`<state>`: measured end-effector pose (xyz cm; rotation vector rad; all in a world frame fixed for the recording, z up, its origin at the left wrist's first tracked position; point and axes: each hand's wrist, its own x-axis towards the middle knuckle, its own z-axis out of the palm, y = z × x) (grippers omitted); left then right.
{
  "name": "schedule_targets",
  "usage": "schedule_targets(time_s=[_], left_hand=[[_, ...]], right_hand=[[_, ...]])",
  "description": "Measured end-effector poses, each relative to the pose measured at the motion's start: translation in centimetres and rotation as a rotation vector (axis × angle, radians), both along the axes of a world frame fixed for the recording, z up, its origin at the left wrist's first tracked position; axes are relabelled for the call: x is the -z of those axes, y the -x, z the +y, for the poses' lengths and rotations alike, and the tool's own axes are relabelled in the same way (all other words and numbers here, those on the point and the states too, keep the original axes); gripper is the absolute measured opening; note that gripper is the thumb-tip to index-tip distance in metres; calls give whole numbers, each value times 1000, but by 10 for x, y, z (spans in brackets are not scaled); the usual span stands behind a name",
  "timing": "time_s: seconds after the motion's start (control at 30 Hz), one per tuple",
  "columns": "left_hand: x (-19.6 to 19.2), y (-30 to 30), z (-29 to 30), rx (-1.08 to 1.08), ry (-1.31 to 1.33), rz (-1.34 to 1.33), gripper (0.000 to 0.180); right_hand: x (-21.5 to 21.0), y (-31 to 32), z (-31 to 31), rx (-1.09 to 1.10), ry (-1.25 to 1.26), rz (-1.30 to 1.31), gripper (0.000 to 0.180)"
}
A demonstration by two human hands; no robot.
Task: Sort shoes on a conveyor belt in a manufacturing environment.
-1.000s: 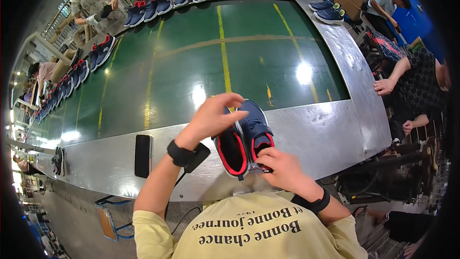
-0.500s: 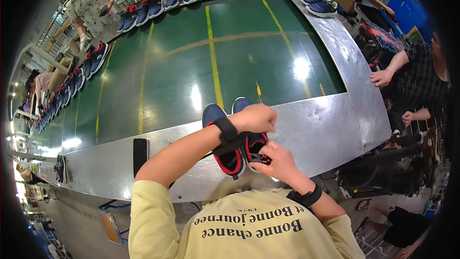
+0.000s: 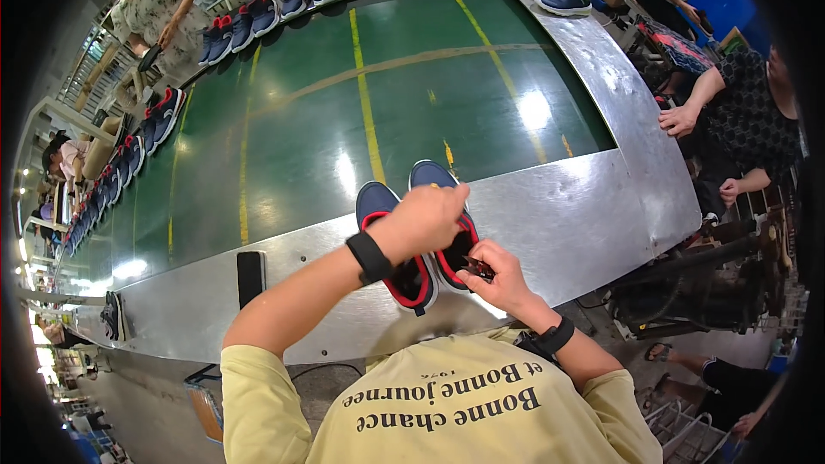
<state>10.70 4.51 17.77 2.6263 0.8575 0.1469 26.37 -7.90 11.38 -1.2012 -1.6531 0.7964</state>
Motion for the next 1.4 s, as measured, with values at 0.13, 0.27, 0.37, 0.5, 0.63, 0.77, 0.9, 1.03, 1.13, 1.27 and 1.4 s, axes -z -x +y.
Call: schedule_targets(time_s=[0.13,0.27,0.37,0.5,0.63,0.77,0.9,1.03,1.13,1.27,1.4], left_hand=[[-9,5,61,-85,420,-90,34],[18,14,77,-378,991,-160,23],[22,13,73,-353,1028,-223,20],[13,11,52,-341,842,-342,19],[-21,38,49,-223,806,-525,30],[-28,95,47,-567,605,-677,34],[14,145,2,-877,669,-714,33],[69,142,-50,-900,752,-619,33],[61,103,-90,-1102,898,-873,26],[102,107,-98,-1108,776,-982,28],[76,106,-101,-1167,925,-1093,29]], right_hand=[[-3,0,-3,-5,40,-22,25],[0,5,-7,-11,36,40,22],[2,3,-6,-11,37,61,22],[-3,-2,-7,-6,97,24,22],[-14,-9,-4,-76,60,-59,21],[-27,-15,4,-100,42,-157,18],[-50,-13,8,-127,-46,-321,25],[-79,13,10,-293,47,-686,41],[-66,36,16,-399,41,-718,52],[-60,57,19,-487,73,-815,53],[-62,42,18,-421,198,-681,58]])
